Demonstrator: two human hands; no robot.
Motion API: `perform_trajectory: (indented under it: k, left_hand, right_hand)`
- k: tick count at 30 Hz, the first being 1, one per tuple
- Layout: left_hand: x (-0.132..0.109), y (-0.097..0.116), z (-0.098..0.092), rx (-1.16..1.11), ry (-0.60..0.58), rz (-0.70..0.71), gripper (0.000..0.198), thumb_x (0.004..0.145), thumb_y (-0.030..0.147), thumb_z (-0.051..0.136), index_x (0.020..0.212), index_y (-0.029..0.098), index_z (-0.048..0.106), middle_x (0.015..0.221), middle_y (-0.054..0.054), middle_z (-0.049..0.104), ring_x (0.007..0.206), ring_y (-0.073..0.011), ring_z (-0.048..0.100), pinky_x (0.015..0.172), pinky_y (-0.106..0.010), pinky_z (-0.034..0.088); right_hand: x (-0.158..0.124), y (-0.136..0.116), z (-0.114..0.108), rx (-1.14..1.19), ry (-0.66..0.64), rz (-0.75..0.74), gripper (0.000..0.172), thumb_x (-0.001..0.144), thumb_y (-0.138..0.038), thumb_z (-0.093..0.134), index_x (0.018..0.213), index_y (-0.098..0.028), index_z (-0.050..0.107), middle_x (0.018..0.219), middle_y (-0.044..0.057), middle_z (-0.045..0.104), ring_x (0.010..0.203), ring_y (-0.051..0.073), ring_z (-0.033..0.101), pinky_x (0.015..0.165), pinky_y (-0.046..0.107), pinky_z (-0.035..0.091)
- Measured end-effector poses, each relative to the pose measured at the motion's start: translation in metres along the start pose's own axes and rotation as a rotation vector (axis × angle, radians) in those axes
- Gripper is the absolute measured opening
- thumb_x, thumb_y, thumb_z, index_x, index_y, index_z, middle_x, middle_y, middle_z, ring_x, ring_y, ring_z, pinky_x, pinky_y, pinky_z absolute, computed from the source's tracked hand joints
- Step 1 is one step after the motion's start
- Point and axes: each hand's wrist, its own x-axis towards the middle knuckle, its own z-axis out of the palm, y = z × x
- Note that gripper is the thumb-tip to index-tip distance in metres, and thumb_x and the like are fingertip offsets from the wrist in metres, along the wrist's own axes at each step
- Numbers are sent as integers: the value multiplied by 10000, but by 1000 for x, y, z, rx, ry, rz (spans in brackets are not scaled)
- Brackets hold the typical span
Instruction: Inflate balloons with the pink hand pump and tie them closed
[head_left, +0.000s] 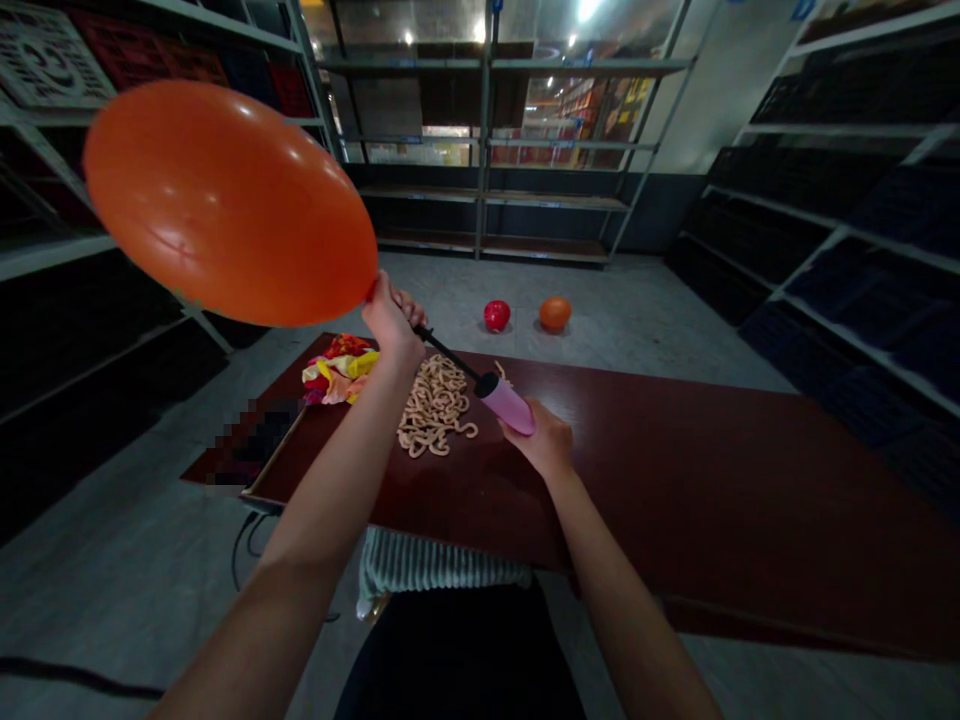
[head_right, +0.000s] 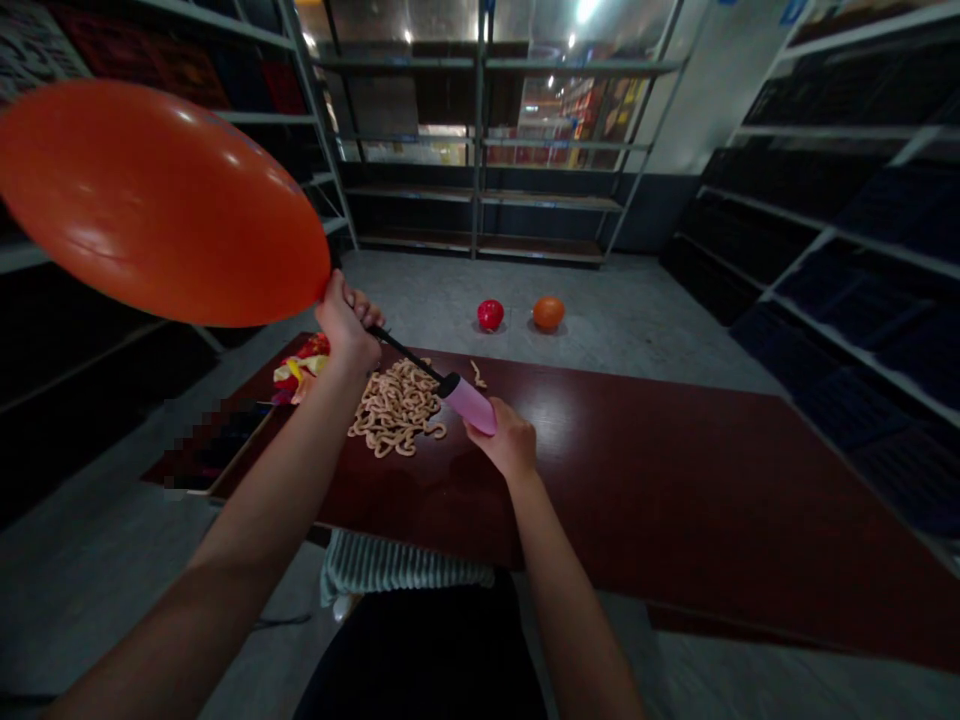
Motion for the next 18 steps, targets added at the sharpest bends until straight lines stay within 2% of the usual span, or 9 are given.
perform_trajectory:
  k: [4, 9, 12, 18]
  left_hand:
    - [-18, -46, 15, 37, -70, -87, 498, 957, 387, 568, 568, 209, 312, 390, 81, 275, 278, -67, 261, 331, -223, 203]
    - [-56, -95, 11, 68, -90, -164, 521, 969, 322, 534, 514, 212, 305, 361, 68, 282, 253, -71, 267, 307, -228, 196]
    - [-65, -102, 2, 50, -83, -147, 538, 949, 365, 579, 517, 218, 294, 363, 73, 276, 253, -72, 268, 300, -228, 208]
    - [-67, -85, -23, 8, -106, -83, 506, 939, 376, 583, 528, 219, 333, 377, 69, 305, 266, -84, 294, 306, -228, 241]
  right_hand:
    - [1, 3, 2, -8, 28, 62, 353, 845, -517, 644, 1030, -217, 661, 827, 68, 754, 702, 255, 714, 595, 322, 457]
    - [1, 5, 4, -53, 36, 104, 379, 836, -542, 625, 1029, -218, 657, 790, 60, 751, 653, 260, 705, 556, 321, 423]
    - [0, 6, 6, -73, 25, 82, 371, 823, -539, 633, 1009, -219, 658, 777, 56, 747, 643, 254, 701, 549, 312, 412]
    - [-1, 5, 7, -52, -11, -32, 393, 823, -531, 643, 1044, -206, 665, 839, 70, 758, 713, 252, 718, 585, 307, 439]
